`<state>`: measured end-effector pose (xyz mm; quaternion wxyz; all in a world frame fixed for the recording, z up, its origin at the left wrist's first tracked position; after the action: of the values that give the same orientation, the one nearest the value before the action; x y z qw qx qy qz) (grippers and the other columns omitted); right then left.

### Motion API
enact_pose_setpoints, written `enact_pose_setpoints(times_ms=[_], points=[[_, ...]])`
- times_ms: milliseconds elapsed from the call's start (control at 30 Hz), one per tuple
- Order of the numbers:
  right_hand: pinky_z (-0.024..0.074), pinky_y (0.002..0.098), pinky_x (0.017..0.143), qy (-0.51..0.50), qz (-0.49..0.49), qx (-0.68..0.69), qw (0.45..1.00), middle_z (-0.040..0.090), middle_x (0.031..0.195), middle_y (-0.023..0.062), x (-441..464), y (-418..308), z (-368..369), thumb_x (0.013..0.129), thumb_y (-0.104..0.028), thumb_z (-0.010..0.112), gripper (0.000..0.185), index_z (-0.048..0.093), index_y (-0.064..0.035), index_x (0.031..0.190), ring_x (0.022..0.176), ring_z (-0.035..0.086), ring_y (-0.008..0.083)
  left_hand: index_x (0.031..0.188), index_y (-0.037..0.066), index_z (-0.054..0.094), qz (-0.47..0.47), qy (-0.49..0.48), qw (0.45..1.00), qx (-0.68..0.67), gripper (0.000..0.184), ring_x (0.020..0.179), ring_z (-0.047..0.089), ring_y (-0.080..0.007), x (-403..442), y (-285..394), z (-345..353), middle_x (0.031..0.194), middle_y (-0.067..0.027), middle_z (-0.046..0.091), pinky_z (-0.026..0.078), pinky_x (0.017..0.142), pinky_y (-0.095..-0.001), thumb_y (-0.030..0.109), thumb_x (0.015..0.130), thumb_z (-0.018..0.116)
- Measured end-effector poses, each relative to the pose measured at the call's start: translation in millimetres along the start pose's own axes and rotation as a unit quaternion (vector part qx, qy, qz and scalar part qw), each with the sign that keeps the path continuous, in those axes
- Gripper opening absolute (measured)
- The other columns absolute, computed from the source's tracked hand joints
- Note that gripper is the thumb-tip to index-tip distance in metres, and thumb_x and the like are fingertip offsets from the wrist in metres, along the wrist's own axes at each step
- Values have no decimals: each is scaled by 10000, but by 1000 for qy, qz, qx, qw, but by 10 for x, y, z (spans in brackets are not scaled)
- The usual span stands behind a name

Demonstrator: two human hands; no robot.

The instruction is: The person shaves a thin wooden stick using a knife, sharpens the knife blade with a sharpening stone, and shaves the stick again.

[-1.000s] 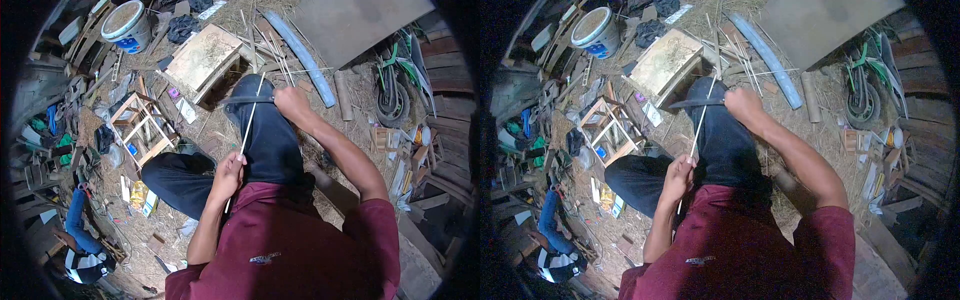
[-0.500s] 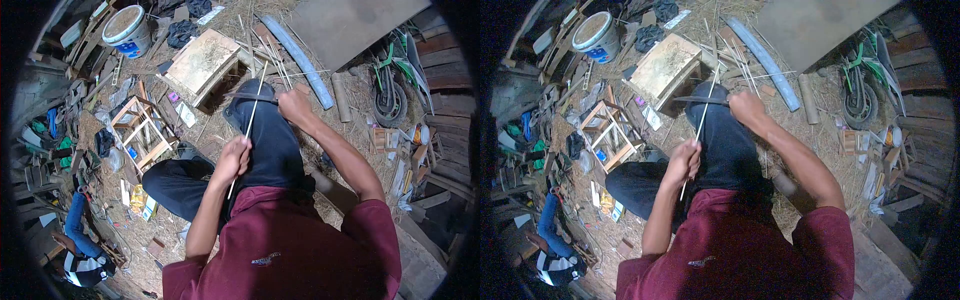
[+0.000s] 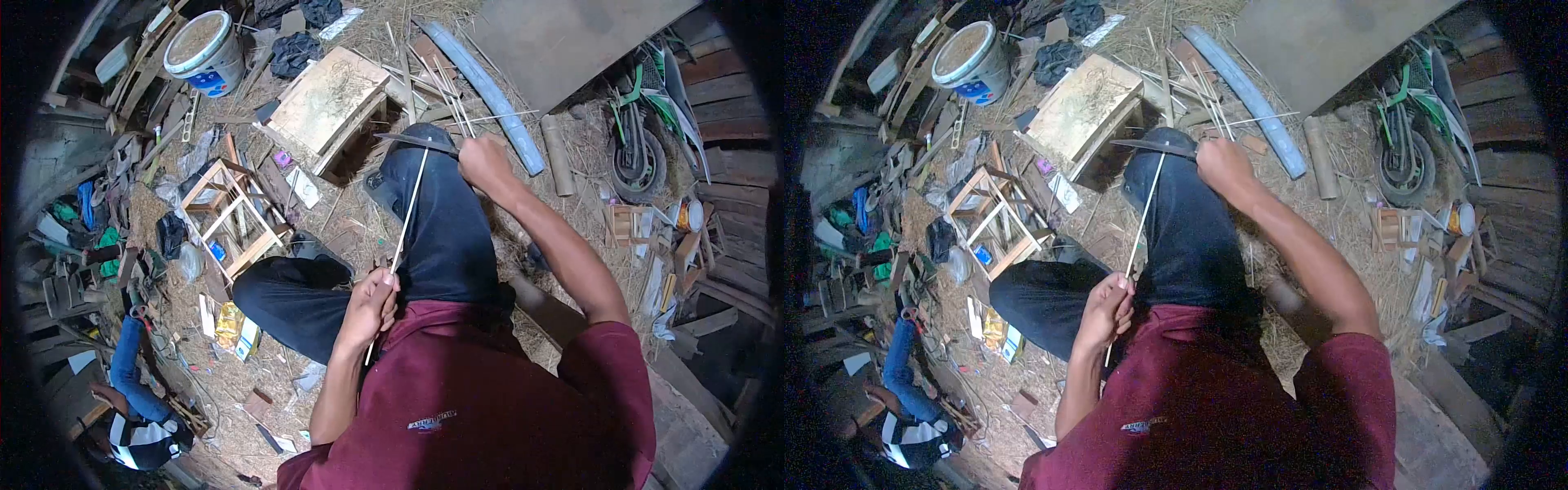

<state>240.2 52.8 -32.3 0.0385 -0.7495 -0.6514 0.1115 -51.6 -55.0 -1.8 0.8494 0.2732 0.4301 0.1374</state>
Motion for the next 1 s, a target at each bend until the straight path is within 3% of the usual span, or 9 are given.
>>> enact_pose_setpoints(times_ms=[100,200,233,333,367,467,567,700,1000], points=[[539,475,718,22,120,29,992,646,772,293,120,545,430,706,-41,604,130,682,46,763,767,672,413,852,90,500,0,-22,999,35,262,380,267,-47,-194,47,56,495,55,318,226,361,-221,297,1012,486],[520,481,713,96,166,98,977,644,821,305,157,572,483,723,-79,638,136,678,42,771,812,662,418,875,95,526,66,90,986,121,231,395,296,-42,-262,135,-265,511,59,370,238,375,-227,280,1008,491],[500,453,630,165,123,150,967,648,720,252,143,463,383,772,-182,699,217,646,28,753,685,665,364,877,93,534,87,102,981,137,232,410,306,-35,-250,185,-285,519,61,376,238,386,-222,278,1009,491],[462,394,556,160,138,319,924,621,632,118,266,471,237,835,-305,711,327,612,-14,724,554,582,243,889,76,558,134,111,971,164,232,440,326,-19,-74,388,-210,535,71,390,231,408,-213,253,1017,481],[422,321,553,181,101,423,882,568,603,44,328,445,226,837,-357,704,344,651,-17,828,567,517,160,896,68,562,147,107,971,158,227,429,321,-18,-16,420,-174,529,72,390,226,401,-216,238,1019,476],[390,291,524,95,139,569,805,550,618,-30,258,-61,-318,886,-340,681,314,650,-32,836,564,495,99,906,52,566,166,88,971,146,210,423,313,-14,57,528,2,521,74,387,217,395,-226,199,1021,472],[259,206,409,93,92,608,783,429,600,-74,215,-527,-571,929,-288,655,224,609,-72,890,464,362,14,911,44,562,166,80,972,148,198,423,317,-15,48,576,105,516,70,390,217,396,-224,179,1022,468],[242,194,393,4,48,750,660,482,628,-68,249,-792,-580,926,-235,663,195,639,-56,853,451,373,1,913,53,566,182,91,966,159,218,462,355,-20,7,587,69,567,58,434,254,419,-213,224,1018,477],[251,184,400,2,67,745,663,462,617,-72,264,-933,-622,932,-229,651,189,636,-62,845,462,370,-2,958,45,566,129,71,987,59,266,442,343,-38,-30,633,78,575,37,446,256,404,-203,275,1021,447]])
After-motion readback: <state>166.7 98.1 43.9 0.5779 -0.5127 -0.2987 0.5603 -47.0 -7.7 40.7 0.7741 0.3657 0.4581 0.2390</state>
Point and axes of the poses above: each hand's wrist, its own x-axis towards the middle knuckle, its own z-axis out of the palm, y = z × x, the point moved 6 cm from there along x, towards the middle knuckle
